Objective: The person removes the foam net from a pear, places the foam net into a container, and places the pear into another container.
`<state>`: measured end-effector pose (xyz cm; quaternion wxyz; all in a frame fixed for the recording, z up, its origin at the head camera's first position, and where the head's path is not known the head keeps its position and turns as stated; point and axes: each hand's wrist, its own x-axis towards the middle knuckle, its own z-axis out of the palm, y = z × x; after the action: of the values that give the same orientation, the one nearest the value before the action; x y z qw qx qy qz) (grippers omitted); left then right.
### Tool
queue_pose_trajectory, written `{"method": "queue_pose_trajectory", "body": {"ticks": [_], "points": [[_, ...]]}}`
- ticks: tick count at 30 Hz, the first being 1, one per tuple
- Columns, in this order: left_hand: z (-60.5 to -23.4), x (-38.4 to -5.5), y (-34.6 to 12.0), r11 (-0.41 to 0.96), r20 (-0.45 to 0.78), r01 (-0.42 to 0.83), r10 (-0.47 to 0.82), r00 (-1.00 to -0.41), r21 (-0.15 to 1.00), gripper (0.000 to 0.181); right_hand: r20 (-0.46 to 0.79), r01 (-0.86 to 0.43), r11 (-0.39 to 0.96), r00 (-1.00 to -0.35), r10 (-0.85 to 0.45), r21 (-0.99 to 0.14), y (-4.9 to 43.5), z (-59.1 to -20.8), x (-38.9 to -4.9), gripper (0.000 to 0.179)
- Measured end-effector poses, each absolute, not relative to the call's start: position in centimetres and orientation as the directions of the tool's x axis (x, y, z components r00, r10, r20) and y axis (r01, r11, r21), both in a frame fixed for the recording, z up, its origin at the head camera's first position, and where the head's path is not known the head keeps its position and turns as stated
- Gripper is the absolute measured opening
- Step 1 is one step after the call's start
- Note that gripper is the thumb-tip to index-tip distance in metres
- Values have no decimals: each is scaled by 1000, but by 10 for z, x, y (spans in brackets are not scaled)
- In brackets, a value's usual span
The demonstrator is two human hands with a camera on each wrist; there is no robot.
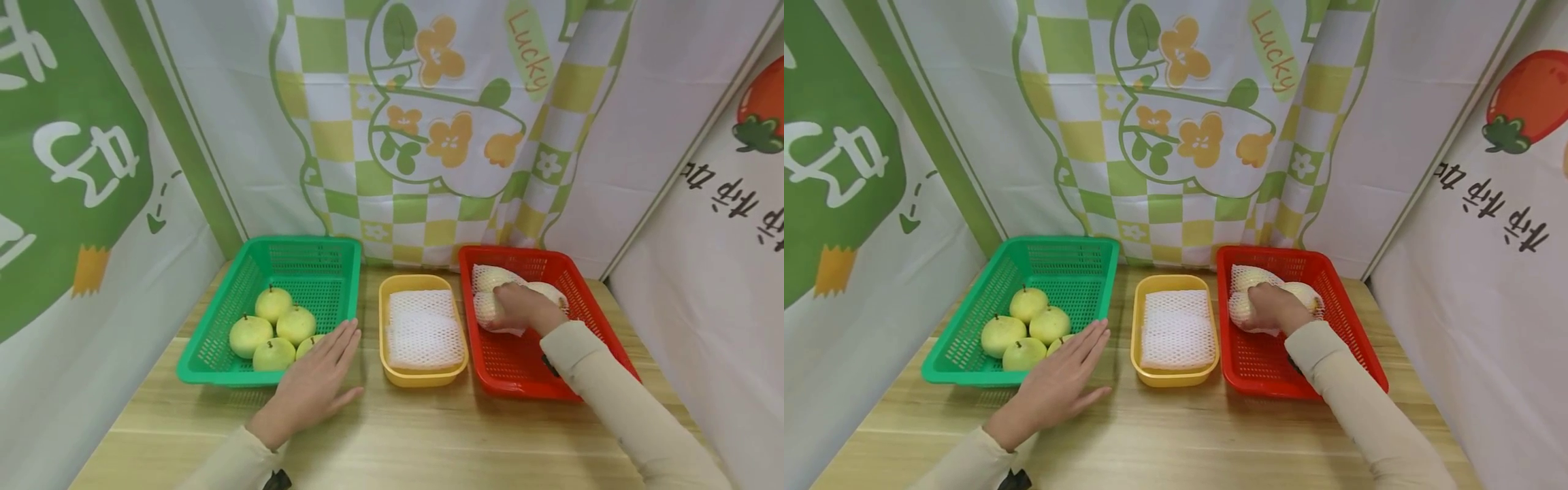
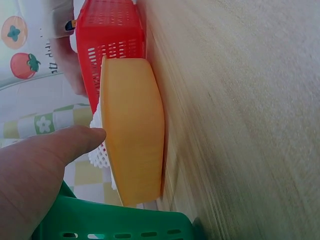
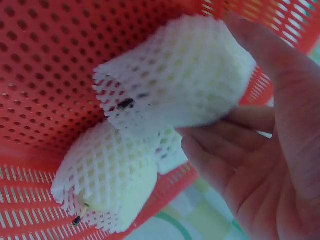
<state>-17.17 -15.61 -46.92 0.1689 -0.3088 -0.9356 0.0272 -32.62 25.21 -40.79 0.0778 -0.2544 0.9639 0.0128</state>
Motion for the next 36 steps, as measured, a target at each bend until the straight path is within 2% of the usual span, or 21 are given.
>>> {"method": "queue_pose_trajectory", "body": {"ticks": [12,15,19,22,26,36], "points": [[-468,-172,-155,806,310,567,590,-745,-173,94,-23,-429,889,-902,-431,160,233,-436,-327,42],[-467,-172,-155,806,311,567,590,-745,-170,93,-26,-411,900,-911,-412,146,234,-437,-328,44],[-467,-171,-155,808,312,567,586,-748,-160,93,-62,-414,906,-910,-409,93,240,-433,-329,38],[-467,-171,-155,808,308,568,585,-750,-152,93,-93,-425,903,-903,-419,61,245,-424,-327,36],[-468,-170,-155,809,295,568,585,-756,-149,93,-115,-433,900,-898,-425,57,251,-403,-324,43],[-468,-172,-154,813,283,565,579,-764,-139,93,-55,-447,893,-894,-445,41,245,-335,-303,57]]}}
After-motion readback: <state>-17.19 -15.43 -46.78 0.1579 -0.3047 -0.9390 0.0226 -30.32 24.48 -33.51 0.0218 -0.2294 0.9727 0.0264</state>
